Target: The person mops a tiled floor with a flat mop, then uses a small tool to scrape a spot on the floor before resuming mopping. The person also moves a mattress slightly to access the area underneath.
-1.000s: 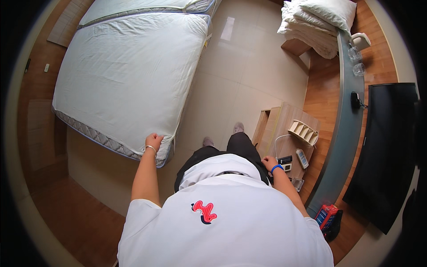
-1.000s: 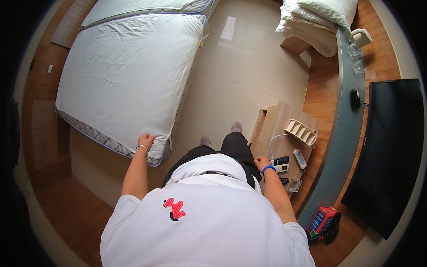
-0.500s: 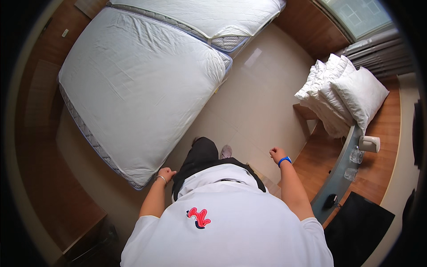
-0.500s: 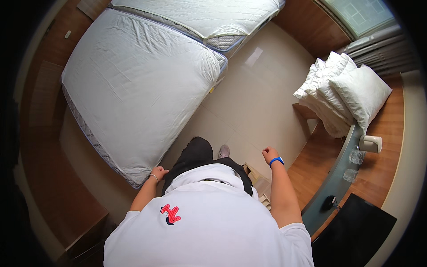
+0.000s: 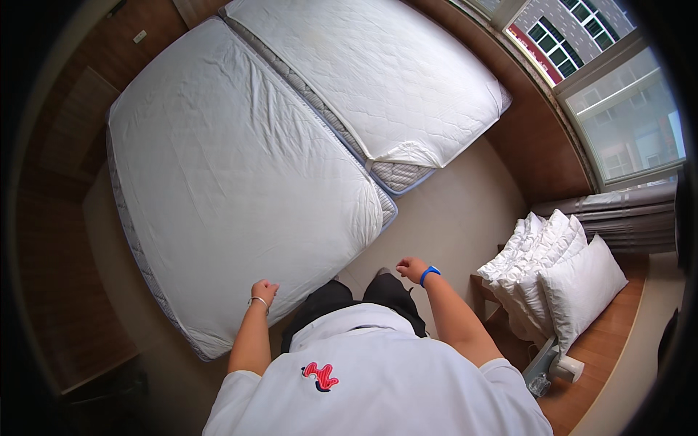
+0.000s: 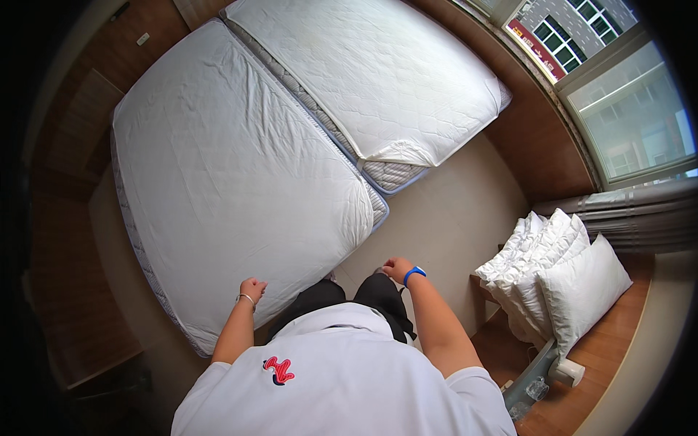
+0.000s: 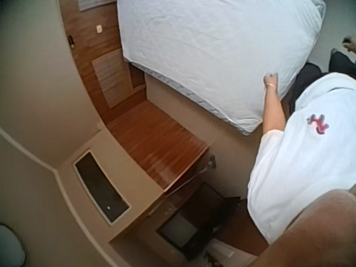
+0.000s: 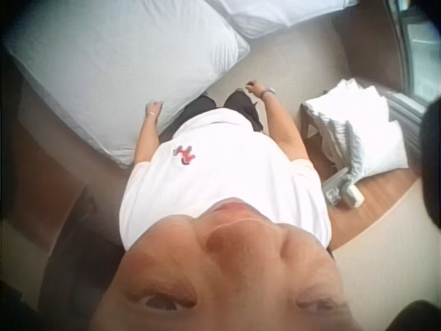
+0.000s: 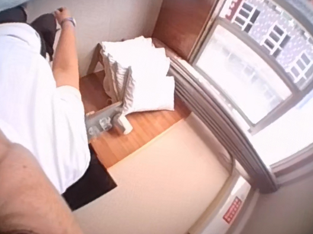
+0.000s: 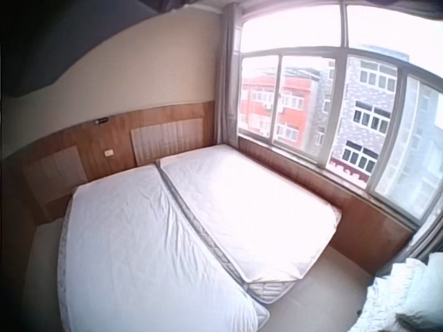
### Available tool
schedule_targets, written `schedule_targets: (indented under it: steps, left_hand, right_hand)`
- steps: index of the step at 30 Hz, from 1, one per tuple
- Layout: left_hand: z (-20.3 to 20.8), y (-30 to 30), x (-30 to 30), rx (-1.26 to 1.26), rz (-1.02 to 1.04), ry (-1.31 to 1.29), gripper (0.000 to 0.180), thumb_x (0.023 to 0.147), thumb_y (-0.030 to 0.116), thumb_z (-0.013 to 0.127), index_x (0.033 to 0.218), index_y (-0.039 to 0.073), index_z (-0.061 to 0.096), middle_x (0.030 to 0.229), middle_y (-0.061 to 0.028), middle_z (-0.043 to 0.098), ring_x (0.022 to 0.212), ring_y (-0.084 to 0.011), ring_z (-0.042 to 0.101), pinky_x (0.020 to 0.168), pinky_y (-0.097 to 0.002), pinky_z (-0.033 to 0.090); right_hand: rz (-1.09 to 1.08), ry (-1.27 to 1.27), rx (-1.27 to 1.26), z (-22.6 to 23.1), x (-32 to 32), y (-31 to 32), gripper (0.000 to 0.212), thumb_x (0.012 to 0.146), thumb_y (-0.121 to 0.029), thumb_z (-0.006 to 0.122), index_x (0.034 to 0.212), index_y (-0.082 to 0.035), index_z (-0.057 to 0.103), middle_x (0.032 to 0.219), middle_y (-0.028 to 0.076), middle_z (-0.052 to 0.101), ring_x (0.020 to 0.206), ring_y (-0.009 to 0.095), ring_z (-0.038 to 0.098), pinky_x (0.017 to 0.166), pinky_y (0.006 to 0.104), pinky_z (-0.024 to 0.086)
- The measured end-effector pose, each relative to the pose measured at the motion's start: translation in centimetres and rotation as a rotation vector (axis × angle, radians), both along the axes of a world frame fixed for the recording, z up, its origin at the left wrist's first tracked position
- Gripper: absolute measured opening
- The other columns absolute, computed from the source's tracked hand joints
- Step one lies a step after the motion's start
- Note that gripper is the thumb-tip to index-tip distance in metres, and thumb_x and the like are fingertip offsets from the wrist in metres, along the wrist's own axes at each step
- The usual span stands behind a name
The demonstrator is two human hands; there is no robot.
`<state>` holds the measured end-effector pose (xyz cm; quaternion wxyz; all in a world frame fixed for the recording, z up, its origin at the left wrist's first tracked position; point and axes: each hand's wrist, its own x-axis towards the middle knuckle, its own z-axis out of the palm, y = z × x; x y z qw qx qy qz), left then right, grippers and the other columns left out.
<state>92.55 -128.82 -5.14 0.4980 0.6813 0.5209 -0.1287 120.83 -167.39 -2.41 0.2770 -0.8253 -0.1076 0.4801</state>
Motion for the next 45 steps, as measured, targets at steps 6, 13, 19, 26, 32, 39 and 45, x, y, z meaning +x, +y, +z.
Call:
schedule_targets:
  steps: [6, 13, 19, 26, 32, 39, 45]
  left_hand:
    - [1.7, -3.5, 10.8, -0.1, 0.227, -0.155, 0.027, 0.078, 0.017, 0.065, 0.062, 0.007, 0.046, 0.058, -0.004, 0.056, 0.053, -0.0111, 0.052, 0.048, -0.0264, 0.042]
    - [-4.3, -14.2, 12.0, -0.738, 1.145, 0.024, 0.039, 0.084, 0.022, 0.059, 0.113, 0.006, 0.04, 0.11, -0.0133, 0.046, 0.09, -0.0259, 0.055, 0.067, -0.0343, 0.048]
    - [-10.7, -18.3, 14.9, -0.859, 1.733, -0.019, 0.093, 0.072, 0.054, 0.062, 0.139, 0.01, 0.014, 0.142, -0.0125, 0.02, 0.126, -0.0292, 0.029, 0.1, -0.0416, 0.03]
    - [-14.8, -11.5, 14.9, -0.76, 1.997, -0.509, 0.093, 0.068, 0.081, 0.034, 0.136, 0.019, 0.029, 0.14, -0.0005, 0.031, 0.127, -0.0232, 0.029, 0.104, -0.0441, 0.021]
    - [-16.5, -9.3, 10.9, -0.785, 2.052, -0.429, 0.084, 0.072, 0.08, 0.026, 0.135, 0.024, 0.033, 0.138, 0.0021, 0.034, 0.126, -0.0229, 0.031, 0.101, -0.0494, 0.025]
    - [-14.4, -1.3, 2.2, -0.537, 1.915, -0.329, 0.083, 0.073, 0.08, 0.024, 0.136, 0.027, 0.03, 0.139, -0.0002, 0.033, 0.127, -0.0288, 0.029, 0.1, -0.056, 0.024]
    - [-16.9, -2.5, -2.7, -0.356, 1.94, -0.284, 0.089, 0.07, 0.081, 0.031, 0.133, 0.018, 0.035, 0.137, -0.0028, 0.035, 0.121, -0.0272, 0.036, 0.1, -0.0491, 0.028]
  right_hand:
    - [-0.092, 0.262, -0.003, -4.2, 13.0, 3.5, 0.022, 0.082, -0.023, 0.058, 0.094, -0.005, 0.06, 0.081, 0.004, 0.063, 0.071, 0.013, 0.06, 0.062, 0.0265, 0.047]
    - [0.275, 0.226, -0.245, -14.4, 22.9, 6.4, 0.045, 0.081, -0.038, 0.058, 0.106, -0.001, 0.058, 0.09, 0.01, 0.061, 0.082, 0.02, 0.058, 0.072, 0.033, 0.047]
    - [0.348, 0.181, -0.382, -18.0, 23.6, 11.5, 0.083, 0.075, -0.062, 0.052, 0.112, 0.012, 0.051, 0.106, 0.023, 0.058, 0.103, 0.03, 0.054, 0.09, 0.0345, 0.04]
    - [-0.231, 0.05, -0.192, -23.0, 18.7, 11.7, 0.079, 0.073, -0.055, 0.062, 0.112, 0.013, 0.05, 0.105, 0.023, 0.058, 0.095, 0.025, 0.057, 0.082, 0.0339, 0.044]
    - [-0.207, -0.039, -0.043, -20.5, 13.7, 15.5, 0.081, 0.073, -0.058, 0.058, 0.109, 0.014, 0.05, 0.104, 0.025, 0.057, 0.094, 0.028, 0.057, 0.081, 0.0355, 0.045]
    - [0.076, 0.22, -0.265, -21.0, 2.7, 19.0, 0.098, 0.067, -0.072, 0.05, 0.111, 0.017, 0.047, 0.107, 0.03, 0.053, 0.101, 0.035, 0.054, 0.086, 0.0378, 0.042]
    - [0.427, 0.596, -0.338, -22.8, 6.7, 23.1, 0.105, 0.069, -0.08, 0.035, 0.118, 0.013, 0.045, 0.112, 0.027, 0.053, 0.106, 0.034, 0.052, 0.091, 0.0378, 0.039]
